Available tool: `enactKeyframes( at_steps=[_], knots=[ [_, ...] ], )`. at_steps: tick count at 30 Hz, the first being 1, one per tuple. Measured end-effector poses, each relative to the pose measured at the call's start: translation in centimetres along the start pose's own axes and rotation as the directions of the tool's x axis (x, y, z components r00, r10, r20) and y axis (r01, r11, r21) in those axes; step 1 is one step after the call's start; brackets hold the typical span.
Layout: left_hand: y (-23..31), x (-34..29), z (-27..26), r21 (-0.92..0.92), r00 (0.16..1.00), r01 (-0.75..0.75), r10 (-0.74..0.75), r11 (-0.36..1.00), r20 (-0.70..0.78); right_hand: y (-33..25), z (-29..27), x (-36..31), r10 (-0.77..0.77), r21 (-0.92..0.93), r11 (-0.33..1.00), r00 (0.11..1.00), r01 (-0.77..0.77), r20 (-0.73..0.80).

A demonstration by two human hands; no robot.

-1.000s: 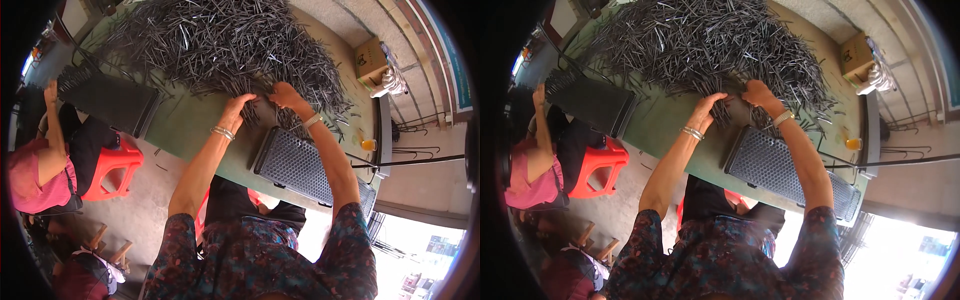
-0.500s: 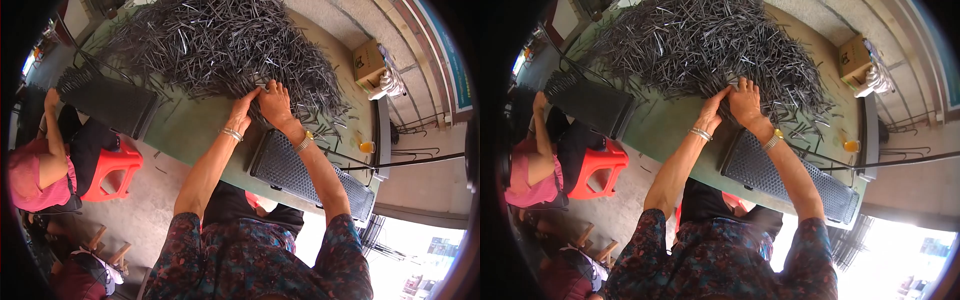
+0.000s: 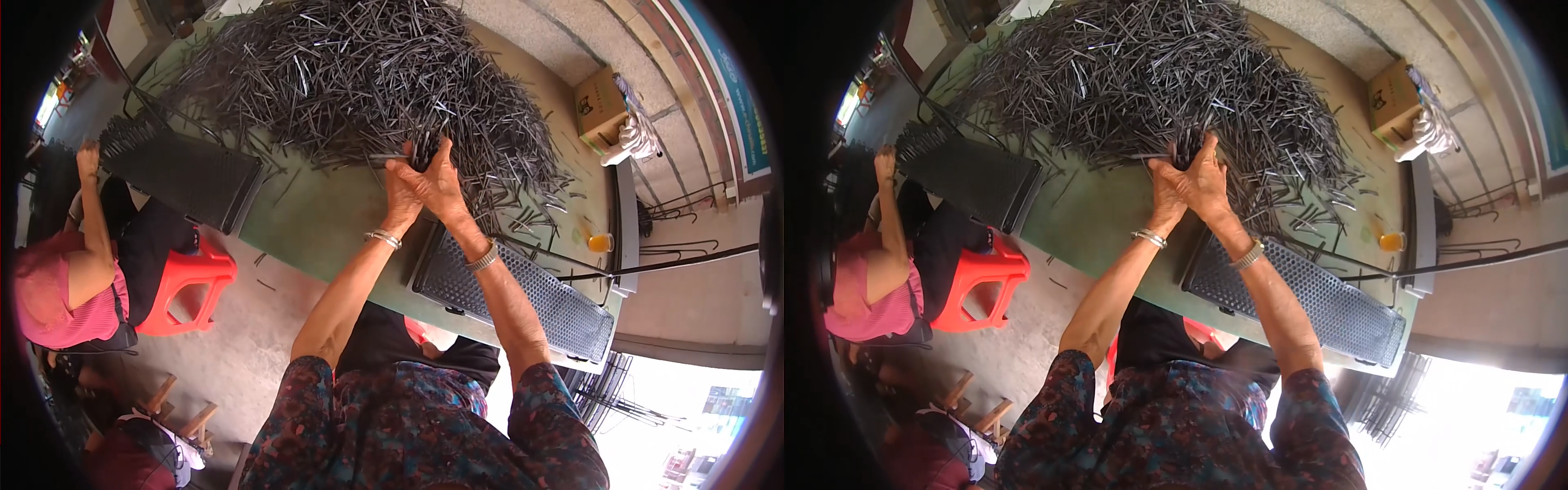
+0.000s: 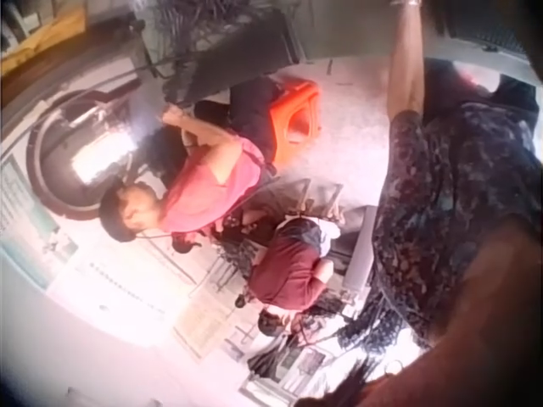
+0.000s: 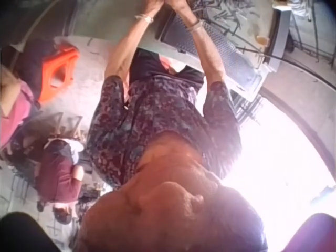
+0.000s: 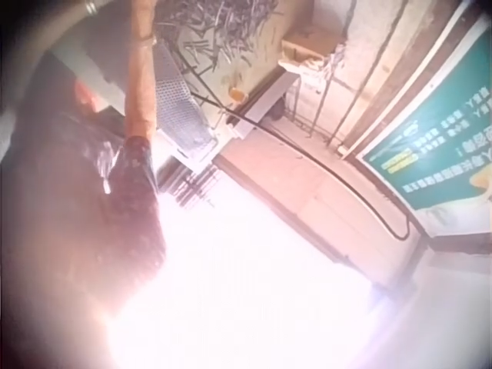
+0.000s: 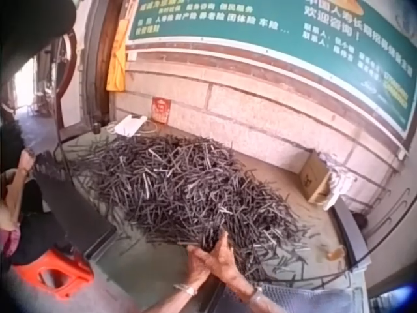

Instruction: Inserting small metal hooks individually into a perforated metal grid for assembly.

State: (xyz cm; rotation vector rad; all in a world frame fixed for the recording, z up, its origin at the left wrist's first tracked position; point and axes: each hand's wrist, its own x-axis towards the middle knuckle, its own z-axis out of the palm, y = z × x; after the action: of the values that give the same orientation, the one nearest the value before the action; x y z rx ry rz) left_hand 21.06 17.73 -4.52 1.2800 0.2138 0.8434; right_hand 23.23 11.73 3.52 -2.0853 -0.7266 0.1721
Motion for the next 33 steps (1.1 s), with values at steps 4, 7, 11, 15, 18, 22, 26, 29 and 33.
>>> enactKeyframes(
  at_steps=[4, 7, 11, 15, 18, 22, 26, 29, 33],
  knots=[
    [-1.3, -1.0, -0.5, 0.286, 0.997, -0.076, 0.079, 0.955, 0.001, 1.1, 0.7, 0.0, 0.125, 0.136, 0.984, 0.991, -0.117, -0.053],
    [-1.5, -1.2, -1.1, 0.288, 0.998, -0.051, 0.035, 0.956, 0.059, 1.8, 1.4, 0.5, 0.107, 0.496, 0.866, 0.993, -0.066, -0.055],
    [1.3, -1.0, -0.1, 0.451, 0.997, 0.048, -0.071, 0.891, 0.036, 0.9, 1.4, 1.0, 0.116, 0.544, 0.838, 0.961, 0.041, -0.250],
    [0.4, -1.1, -1.3, 0.430, 0.999, 0.016, -0.030, 0.903, 0.024, -0.7, 1.4, 1.5, 0.160, 0.594, 0.804, 0.975, -0.037, -0.155],
    [0.7, -0.6, -2.1, 0.518, 0.995, -0.057, 0.008, 0.853, 0.096, -0.4, -1.2, 1.5, 0.164, 0.568, 0.810, 0.986, -0.145, 0.018],
    [0.7, -0.7, -2.8, 0.568, 0.989, -0.069, -0.019, 0.820, 0.148, -0.2, -3.8, 2.9, 0.070, 0.617, 0.751, 0.957, -0.235, 0.281],
    [1.0, -1.1, -2.1, 0.481, 0.986, 0.015, -0.092, 0.877, 0.138, -0.8, -4.9, 4.3, 0.069, 0.497, 0.824, 0.918, -0.273, 0.390],
    [2.0, -0.9, -1.5, 0.461, 0.981, 0.108, -0.170, 0.881, 0.096, -0.3, -5.1, 5.4, -0.034, 0.200, 0.980, 0.968, -0.017, 0.249],
    [1.6, -0.4, -2.1, 0.494, 0.981, 0.111, -0.176, 0.862, 0.086, -0.5, -4.8, 6.0, 0.013, 0.273, 0.959, 0.970, -0.082, 0.244]
  ],
)
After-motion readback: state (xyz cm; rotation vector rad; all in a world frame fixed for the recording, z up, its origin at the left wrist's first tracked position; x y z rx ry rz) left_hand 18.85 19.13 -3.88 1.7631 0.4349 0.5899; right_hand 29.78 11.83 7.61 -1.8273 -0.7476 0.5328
